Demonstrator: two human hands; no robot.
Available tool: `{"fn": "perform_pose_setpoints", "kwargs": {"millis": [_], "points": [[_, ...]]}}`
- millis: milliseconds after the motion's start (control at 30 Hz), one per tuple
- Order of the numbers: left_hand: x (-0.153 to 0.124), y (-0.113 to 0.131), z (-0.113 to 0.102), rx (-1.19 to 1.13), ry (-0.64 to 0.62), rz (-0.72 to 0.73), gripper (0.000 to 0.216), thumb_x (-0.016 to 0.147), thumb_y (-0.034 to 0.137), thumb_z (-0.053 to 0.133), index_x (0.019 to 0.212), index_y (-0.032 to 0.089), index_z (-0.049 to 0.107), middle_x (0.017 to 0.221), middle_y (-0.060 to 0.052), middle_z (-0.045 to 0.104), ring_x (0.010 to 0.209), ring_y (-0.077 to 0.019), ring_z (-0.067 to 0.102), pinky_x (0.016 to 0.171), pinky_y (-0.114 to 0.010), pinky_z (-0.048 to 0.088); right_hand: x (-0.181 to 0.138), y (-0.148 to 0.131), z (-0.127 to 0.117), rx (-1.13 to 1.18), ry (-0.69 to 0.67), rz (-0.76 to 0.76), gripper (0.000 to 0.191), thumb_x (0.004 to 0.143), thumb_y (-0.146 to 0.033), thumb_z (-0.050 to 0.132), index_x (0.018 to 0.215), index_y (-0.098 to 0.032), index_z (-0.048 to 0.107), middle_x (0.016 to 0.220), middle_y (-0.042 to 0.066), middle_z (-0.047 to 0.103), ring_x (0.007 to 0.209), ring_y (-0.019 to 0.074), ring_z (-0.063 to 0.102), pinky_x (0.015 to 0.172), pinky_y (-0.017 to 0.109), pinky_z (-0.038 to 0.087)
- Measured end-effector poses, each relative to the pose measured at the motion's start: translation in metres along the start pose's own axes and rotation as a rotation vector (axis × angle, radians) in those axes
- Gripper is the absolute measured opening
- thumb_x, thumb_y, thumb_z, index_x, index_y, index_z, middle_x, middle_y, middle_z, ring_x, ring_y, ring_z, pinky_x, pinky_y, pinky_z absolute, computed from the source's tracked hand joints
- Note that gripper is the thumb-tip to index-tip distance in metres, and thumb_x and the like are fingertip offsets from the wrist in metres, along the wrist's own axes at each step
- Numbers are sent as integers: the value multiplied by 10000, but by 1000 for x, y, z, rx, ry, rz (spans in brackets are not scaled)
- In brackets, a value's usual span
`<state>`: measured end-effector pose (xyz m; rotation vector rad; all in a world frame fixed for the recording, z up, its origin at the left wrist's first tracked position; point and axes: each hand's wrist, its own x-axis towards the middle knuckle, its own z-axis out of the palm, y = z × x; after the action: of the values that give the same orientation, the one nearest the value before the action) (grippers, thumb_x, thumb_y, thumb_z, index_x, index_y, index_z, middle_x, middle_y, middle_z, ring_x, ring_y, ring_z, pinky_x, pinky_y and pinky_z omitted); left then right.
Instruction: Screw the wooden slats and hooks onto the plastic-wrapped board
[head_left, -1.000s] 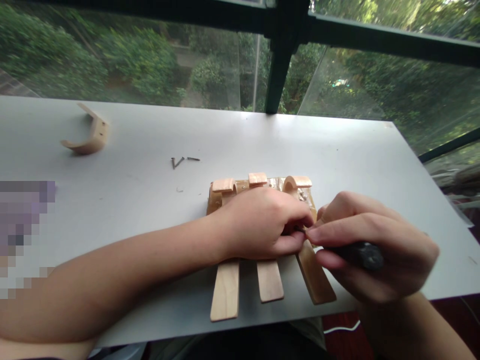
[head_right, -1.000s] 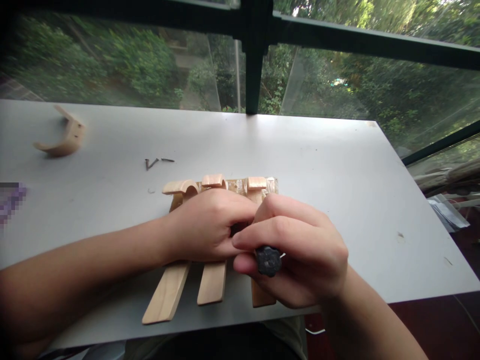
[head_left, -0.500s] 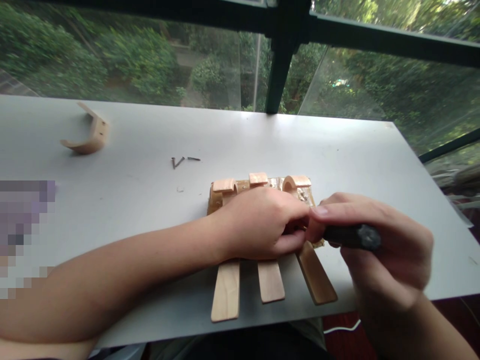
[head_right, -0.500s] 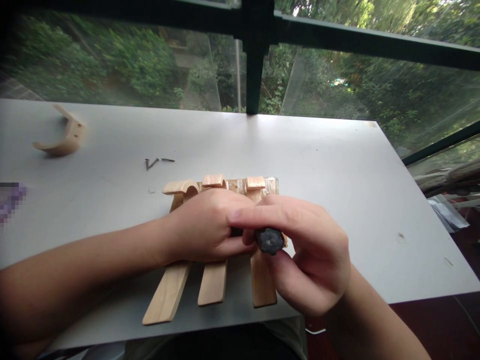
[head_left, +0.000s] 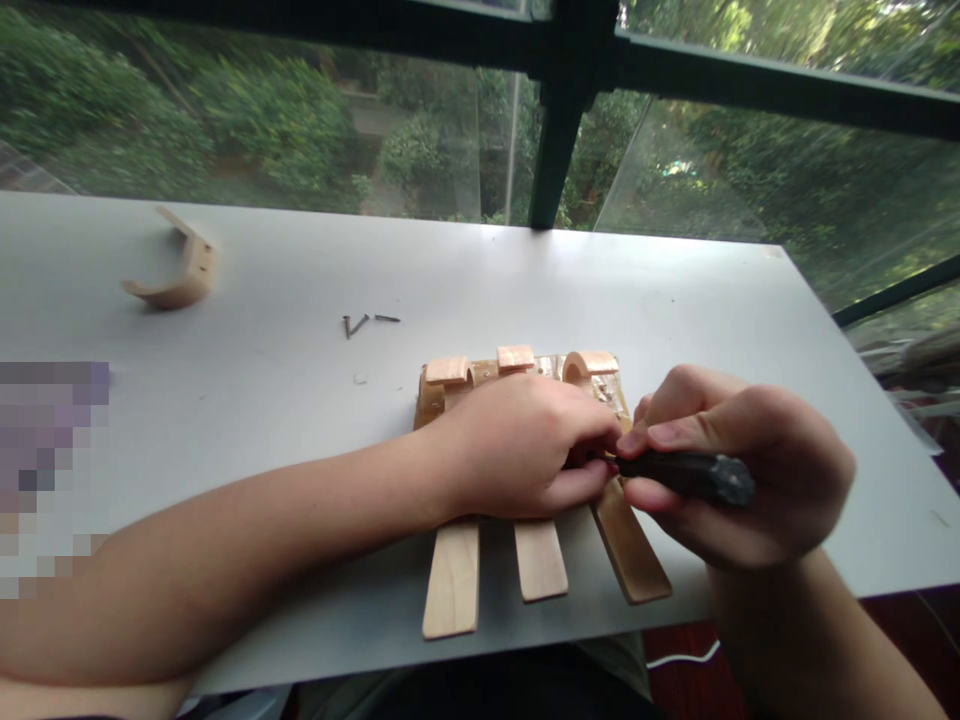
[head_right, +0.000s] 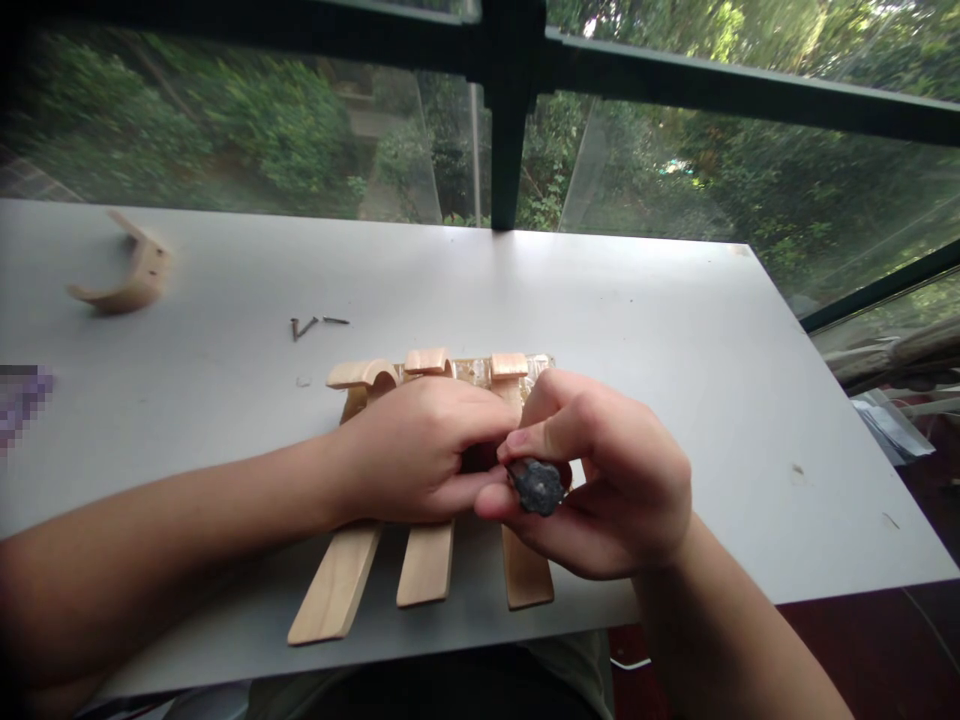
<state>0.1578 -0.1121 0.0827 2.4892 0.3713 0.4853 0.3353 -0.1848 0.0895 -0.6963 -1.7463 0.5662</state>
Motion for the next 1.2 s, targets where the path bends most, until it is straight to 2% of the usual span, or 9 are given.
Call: {"fn": "perform_pose_setpoints", "kwargs": {"millis": [100,267,367,467,567,700,900,1000,1200], "points": [[-1,-1,1,-6,11,12,70,815,262,600,798,194,604,749,25,624,687,-123,568,624,-248,398,1,1,0,-7,-12,-43,496,609,27,739,1076,-127,677,803,73,662,641,169,597,481,302,484],[-1,-3,3,-22,61,42,84,820,246,612,870,182,592,897,0,645,868,-151,607,769,-262,447,1,2,4,-24,-37,-81,549,677,-30,725,1213,-124,653,820,72,660,676,165,605,547,301,536],[-1,-2,2,-49,51,33,50,823,230,609,824,190,578,847,23,640,793,-125,591,730,-250,441,-1,-1,6,32,23,-59,556,688,-66,703,1239,-99,637,812,79,660,674,185,616,520,317,525],[-1,-1,1,-67,44,6,76,824,213,605,768,191,558,806,36,635,742,-107,570,704,-239,429,-6,-7,6,136,82,-13,480,762,-142,623,1237,-72,631,887,130,689,739,243,656,540,377,536],[-1,0,1,-76,53,4,93,816,202,602,744,188,543,779,41,629,719,-98,561,674,-230,411,-10,-14,2,121,53,38,440,773,-105,578,1205,-76,657,966,149,718,823,284,681,613,427,553],[-1,0,2,-76,47,21,57,788,183,607,771,189,553,771,45,625,713,-96,555,653,-226,397,-10,-16,0,110,17,43,417,730,-57,592,1137,-49,686,891,129,731,781,268,686,611,420,557],[0,1,-1,-81,4,13,38,799,169,597,832,185,587,813,35,637,753,-101,568,706,-232,418,-6,-11,6,135,104,3,392,705,-47,654,1095,-50,691,857,122,720,743,245,685,546,373,564],[0,1,-2,-86,9,27,42,804,194,616,800,183,576,799,32,634,735,-103,564,690,-236,417,-5,-9,9,137,154,-1,368,697,-49,695,1065,-44,686,805,109,694,707,221,674,499,334,546],[0,0,-1,-111,19,15,70,829,199,619,764,184,595,794,25,656,727,-106,582,685,-233,424,-5,-9,14,222,169,-3,362,688,18,690,1041,-46,641,774,81,679,671,197,662,490,316,531]]}}
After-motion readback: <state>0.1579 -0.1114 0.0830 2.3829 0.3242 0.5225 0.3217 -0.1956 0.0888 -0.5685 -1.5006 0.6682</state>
